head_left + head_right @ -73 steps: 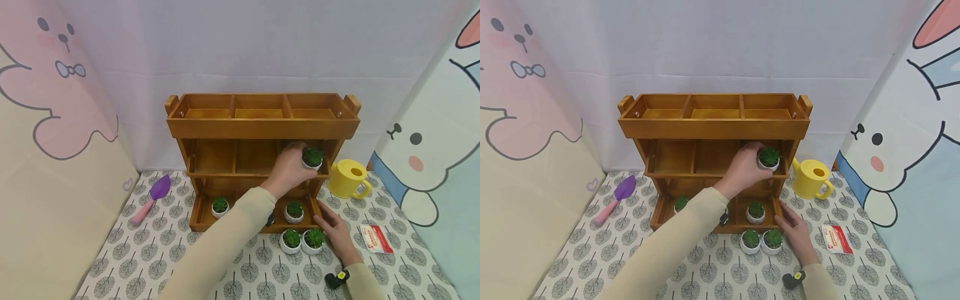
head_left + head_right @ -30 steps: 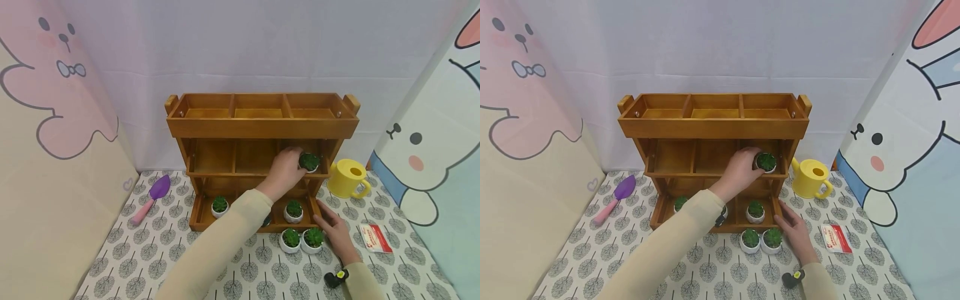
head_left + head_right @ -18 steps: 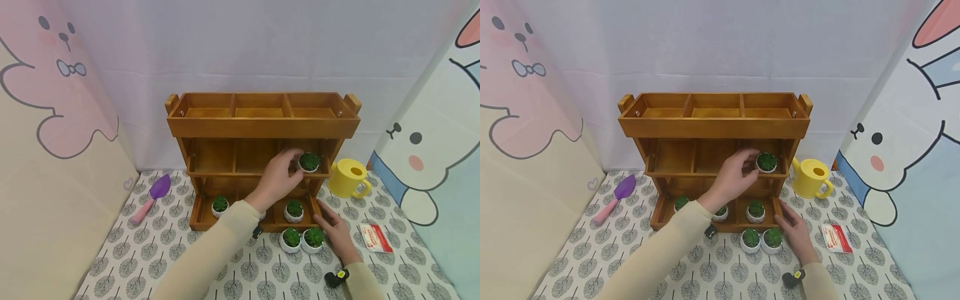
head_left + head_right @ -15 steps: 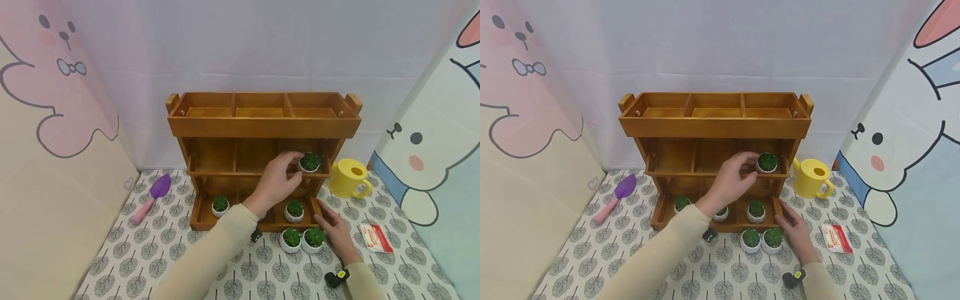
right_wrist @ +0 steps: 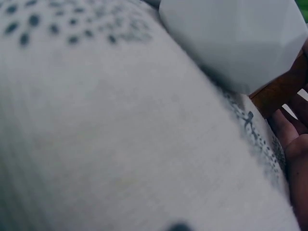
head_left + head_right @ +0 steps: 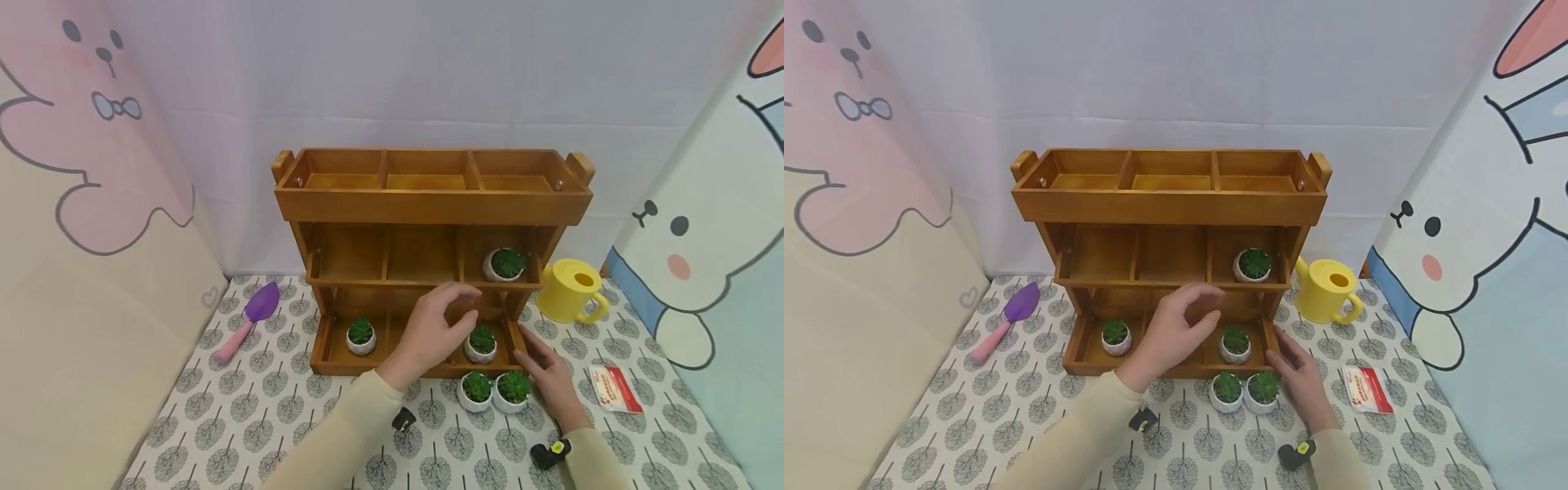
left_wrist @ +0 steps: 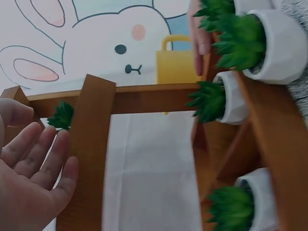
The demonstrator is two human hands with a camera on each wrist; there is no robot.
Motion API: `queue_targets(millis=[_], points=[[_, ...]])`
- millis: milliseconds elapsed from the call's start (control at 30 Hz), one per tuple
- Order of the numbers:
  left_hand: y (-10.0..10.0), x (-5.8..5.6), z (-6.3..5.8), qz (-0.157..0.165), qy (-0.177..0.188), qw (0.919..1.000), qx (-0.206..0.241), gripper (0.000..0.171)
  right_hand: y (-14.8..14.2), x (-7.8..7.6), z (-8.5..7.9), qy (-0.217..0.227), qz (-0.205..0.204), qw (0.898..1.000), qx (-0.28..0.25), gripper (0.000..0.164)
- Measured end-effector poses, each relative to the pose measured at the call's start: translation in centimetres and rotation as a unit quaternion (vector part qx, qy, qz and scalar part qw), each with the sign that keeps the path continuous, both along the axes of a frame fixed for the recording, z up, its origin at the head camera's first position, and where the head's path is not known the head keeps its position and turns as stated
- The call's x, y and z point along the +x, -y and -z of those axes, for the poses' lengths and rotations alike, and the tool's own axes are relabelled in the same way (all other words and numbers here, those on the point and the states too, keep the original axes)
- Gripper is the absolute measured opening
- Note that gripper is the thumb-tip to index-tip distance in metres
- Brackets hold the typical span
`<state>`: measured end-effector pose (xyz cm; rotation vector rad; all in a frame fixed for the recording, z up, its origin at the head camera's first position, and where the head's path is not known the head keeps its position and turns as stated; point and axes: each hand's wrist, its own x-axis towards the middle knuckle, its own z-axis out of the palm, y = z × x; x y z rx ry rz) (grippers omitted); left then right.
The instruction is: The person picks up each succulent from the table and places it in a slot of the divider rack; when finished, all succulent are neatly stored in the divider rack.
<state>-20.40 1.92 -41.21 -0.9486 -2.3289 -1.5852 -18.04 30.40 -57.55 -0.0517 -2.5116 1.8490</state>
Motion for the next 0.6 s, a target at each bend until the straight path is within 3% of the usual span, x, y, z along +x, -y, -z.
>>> queue_targets(millis=[133, 367, 600], points=[[0.6, 0.9, 1.9, 0.006, 0.04, 0.9992, -0.001, 0.024, 0.0, 0.0, 0.0, -0.001, 0.001, 1.0, 0.008, 0.065], [0.8, 2.2, 6.1, 0.019, 0.116, 0.9925, -0.034, 0.025, -0.1, 0.0, 0.0, 0.005, -0.001, 1.0, 0.003, 0.067], [0.8, 3.2, 8.5, 0.004, 0.158, 0.9829, -0.094, 0.03, -0.1, -0.1, 0.3, -0.002, -0.002, 1.0, 0.003, 0.065]])
